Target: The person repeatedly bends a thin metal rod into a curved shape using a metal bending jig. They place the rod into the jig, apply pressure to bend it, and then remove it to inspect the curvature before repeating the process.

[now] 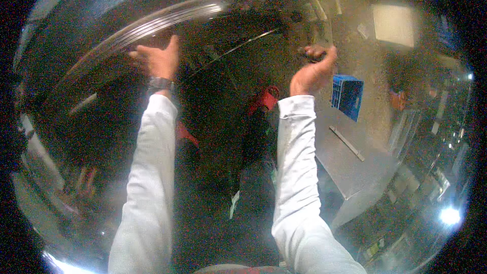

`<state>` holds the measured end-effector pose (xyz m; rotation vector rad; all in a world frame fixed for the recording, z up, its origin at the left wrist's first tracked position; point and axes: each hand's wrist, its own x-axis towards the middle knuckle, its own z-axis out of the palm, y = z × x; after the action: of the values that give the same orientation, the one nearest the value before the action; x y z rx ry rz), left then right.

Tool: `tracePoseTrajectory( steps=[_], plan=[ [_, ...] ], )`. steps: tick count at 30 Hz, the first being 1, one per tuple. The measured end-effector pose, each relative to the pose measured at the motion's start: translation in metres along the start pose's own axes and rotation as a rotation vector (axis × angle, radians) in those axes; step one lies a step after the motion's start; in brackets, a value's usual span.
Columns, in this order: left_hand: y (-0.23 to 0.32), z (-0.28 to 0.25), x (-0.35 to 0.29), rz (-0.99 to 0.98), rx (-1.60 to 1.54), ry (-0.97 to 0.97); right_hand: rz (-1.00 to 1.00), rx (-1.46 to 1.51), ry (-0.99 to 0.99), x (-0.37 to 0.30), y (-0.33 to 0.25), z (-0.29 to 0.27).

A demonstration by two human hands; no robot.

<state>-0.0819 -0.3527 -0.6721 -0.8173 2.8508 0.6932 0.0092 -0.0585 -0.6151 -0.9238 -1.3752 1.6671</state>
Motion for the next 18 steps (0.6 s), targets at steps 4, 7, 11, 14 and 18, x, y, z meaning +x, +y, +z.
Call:
tracePoseTrajectory(
  steps=[4,7,11,14,18],
  plan=[
    [-0.038,-0.011,-0.021,0.232,-0.145,0.173,0.029,0.043,-0.094,-0.001,0.002,-0.011],
    [-0.066,-0.018,-0.061,0.173,-0.375,0.309,0.024,-0.022,-0.190,0.003,-0.002,-0.019],
    [-0.073,-0.001,-0.072,-0.661,-1.055,0.188,0.144,-0.118,-0.389,-0.005,-0.017,-0.019],
    [-0.056,-0.013,-0.057,-0.899,-0.855,0.372,0.121,-0.223,-0.589,0.020,-0.028,-0.037],
    [-0.089,0.022,-0.054,-1.157,-1.535,0.233,0.176,-0.308,-0.641,0.033,-0.022,-0.048]
  ],
)
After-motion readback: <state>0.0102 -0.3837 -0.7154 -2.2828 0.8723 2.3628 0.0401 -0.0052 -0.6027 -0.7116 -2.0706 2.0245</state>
